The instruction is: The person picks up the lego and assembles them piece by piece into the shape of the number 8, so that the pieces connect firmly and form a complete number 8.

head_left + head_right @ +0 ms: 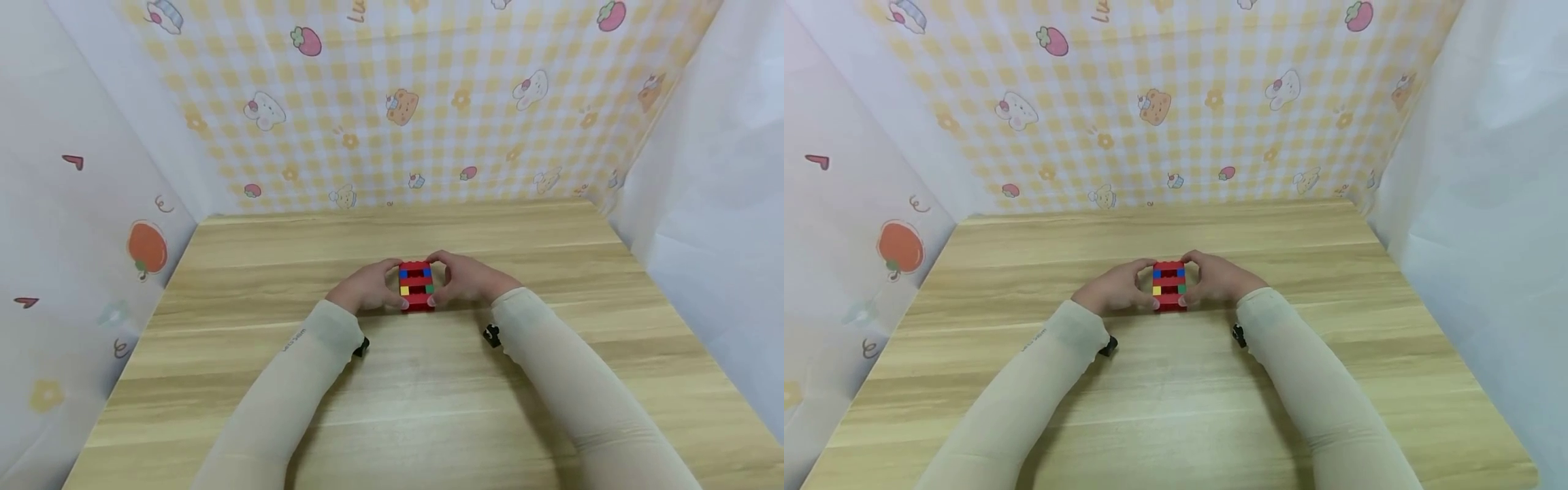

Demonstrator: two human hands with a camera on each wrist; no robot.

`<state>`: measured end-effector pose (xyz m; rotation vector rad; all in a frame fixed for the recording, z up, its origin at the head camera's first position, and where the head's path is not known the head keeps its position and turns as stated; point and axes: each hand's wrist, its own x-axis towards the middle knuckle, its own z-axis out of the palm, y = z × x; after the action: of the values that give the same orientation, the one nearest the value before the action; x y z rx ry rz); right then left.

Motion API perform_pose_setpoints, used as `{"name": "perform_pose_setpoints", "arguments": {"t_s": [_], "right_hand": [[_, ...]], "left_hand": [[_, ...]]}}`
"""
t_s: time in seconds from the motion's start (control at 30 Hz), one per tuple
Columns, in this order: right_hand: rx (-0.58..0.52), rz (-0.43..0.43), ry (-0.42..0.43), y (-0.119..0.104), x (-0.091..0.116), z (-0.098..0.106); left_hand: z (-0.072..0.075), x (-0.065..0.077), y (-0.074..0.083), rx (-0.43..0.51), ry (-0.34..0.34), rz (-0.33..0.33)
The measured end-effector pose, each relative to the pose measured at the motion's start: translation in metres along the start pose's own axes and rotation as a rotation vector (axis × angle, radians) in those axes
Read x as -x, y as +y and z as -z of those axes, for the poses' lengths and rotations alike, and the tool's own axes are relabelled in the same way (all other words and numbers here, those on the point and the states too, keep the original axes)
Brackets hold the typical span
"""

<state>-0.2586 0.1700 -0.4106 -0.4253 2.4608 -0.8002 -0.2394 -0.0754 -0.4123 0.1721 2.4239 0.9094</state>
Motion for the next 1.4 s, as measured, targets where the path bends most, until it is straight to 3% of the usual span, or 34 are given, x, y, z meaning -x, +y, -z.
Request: {"name": "perform_pose_setpoints", "arguments": {"t_s": [0.47, 0.93, 1.2, 1.4], "right_hand": [[0.001, 0.003, 0.009, 0.0040, -0.0073, -0.0049], [-0.034, 0.011, 0.017, 0.0080, -0.0082, -0.0066], [-0.029, 0.003, 0.030, 0.0083, -0.0089, -0.0026], [-0.018, 0.016, 0.033, 0.0090, -0.0044, -0.0033]], "left_hand": [[-0.0039, -0.0085, -0.0082, -0.016, 0.027, -0.018], [-0.0034, -0.0053, -0.0079, 0.005, 0.025, -0.012], [0.0006, -0.0074, -0.0060, -0.069, 0.043, -0.018], [0.0052, -0.0042, -0.0055, -0.080, 0.019, -0.016]]}}
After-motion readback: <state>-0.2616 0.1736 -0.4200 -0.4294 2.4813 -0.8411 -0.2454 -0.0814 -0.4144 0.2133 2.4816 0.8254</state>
